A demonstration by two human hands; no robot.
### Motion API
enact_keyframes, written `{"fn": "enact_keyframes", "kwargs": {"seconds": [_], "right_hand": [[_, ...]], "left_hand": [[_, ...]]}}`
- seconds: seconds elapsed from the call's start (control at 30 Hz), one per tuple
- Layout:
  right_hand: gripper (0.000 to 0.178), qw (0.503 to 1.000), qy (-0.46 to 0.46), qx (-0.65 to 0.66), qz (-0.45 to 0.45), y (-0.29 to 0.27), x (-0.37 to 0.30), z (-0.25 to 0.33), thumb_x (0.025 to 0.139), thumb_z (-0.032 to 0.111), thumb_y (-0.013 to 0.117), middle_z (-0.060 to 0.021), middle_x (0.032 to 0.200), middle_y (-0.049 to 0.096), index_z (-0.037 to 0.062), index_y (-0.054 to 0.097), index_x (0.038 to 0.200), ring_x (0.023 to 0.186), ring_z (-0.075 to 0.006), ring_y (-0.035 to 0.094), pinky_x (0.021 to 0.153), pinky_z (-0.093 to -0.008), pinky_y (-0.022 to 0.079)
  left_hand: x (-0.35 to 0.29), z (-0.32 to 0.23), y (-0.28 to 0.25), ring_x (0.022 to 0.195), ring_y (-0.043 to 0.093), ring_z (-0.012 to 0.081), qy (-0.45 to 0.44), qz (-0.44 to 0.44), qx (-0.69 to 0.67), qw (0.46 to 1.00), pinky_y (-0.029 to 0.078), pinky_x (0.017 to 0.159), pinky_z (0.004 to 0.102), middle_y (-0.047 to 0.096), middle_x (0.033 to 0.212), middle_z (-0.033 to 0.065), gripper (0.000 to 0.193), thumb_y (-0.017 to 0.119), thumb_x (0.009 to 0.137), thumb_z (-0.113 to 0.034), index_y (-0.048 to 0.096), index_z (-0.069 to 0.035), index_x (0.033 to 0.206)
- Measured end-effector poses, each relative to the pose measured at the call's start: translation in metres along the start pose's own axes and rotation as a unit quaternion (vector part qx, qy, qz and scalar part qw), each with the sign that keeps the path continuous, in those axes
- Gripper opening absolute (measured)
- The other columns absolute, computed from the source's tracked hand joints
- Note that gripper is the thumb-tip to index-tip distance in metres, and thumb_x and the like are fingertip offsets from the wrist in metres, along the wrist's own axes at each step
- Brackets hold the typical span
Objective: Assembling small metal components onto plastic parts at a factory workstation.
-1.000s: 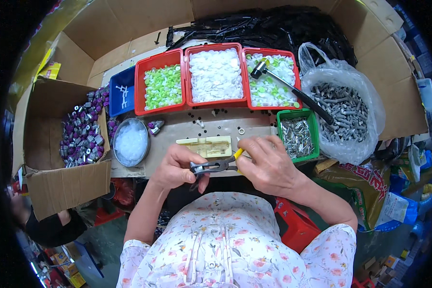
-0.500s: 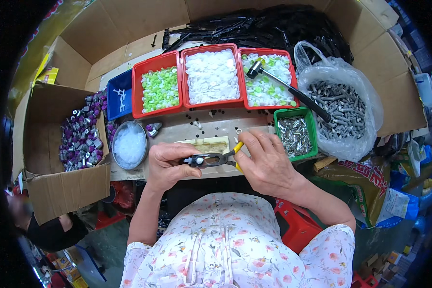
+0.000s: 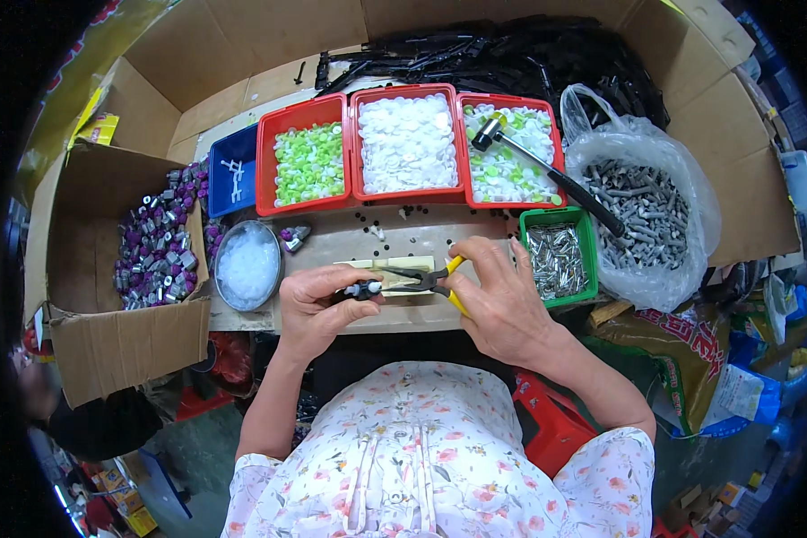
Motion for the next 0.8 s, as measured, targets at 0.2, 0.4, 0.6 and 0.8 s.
{"fn": "enact_keyframes", "kwargs": {"seconds": [0.2, 0.4, 0.6, 0.8], "right_hand": [[0.037, 0.999, -0.02, -0.037, -0.006, 0.002, -0.006, -0.001, 0.062, 0.001, 0.07, -0.0162, 0.128, 0.046, 0.005, 0.057, 0.097, 0.126, -0.0354, 0.045, 0.104, -0.0602, 0.027], [0.018, 0.98, -0.063, -0.189, -0.026, -0.011, -0.007, -0.001, 0.073, 0.009, 0.065, -0.0139, 0.122, 0.051, 0.0063, 0.061, 0.09, 0.128, -0.0313, 0.046, 0.104, -0.0577, 0.026], [0.013, 0.962, -0.1, -0.253, 0.013, -0.021, 0.001, 0.008, 0.078, 0.015, 0.061, -0.0127, 0.114, 0.054, 0.0066, 0.063, 0.087, 0.118, -0.0282, 0.052, 0.101, -0.0535, 0.03], [0.008, 0.97, -0.102, -0.199, 0.099, -0.015, -0.005, 0.017, 0.076, 0.013, 0.061, -0.0098, 0.1, 0.056, 0.0064, 0.057, 0.079, 0.095, -0.0258, 0.057, 0.09, -0.0417, 0.038]], "left_hand": [[0.006, -0.015, 0.011, 0.075, 0.069, 0.0195, 0.047, 0.009, 0.1, 0.994, 0.052, 0.069, 0.0295, 0.072, 0.089, 0.0133, 0.032, 0.081, 0.068, 0.001, 0.071, 0.005, 0.098], [0.008, -0.018, 0.014, 0.076, 0.069, 0.0278, 0.084, 0.058, 0.224, 0.969, 0.053, 0.068, 0.0329, 0.071, 0.088, 0.0167, 0.034, 0.082, 0.068, -0.006, 0.071, 0.002, 0.099], [0.003, -0.02, 0.012, 0.073, 0.066, 0.0324, 0.074, 0.077, 0.292, 0.95, 0.052, 0.066, 0.0362, 0.068, 0.082, 0.0165, 0.03, 0.082, 0.07, -0.01, 0.07, 0.002, 0.095], [-0.01, -0.017, -0.001, 0.07, 0.065, 0.031, 0.061, 0.101, 0.275, 0.954, 0.05, 0.062, 0.036, 0.067, 0.077, 0.0149, 0.03, 0.082, 0.071, -0.014, 0.07, 0.002, 0.094]]}}
Point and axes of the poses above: each hand's wrist, its own x-axis towards the middle knuckle, its own y-axis out of the palm, z = x × y, the point moved 4 cm from there along x, towards the middle knuckle
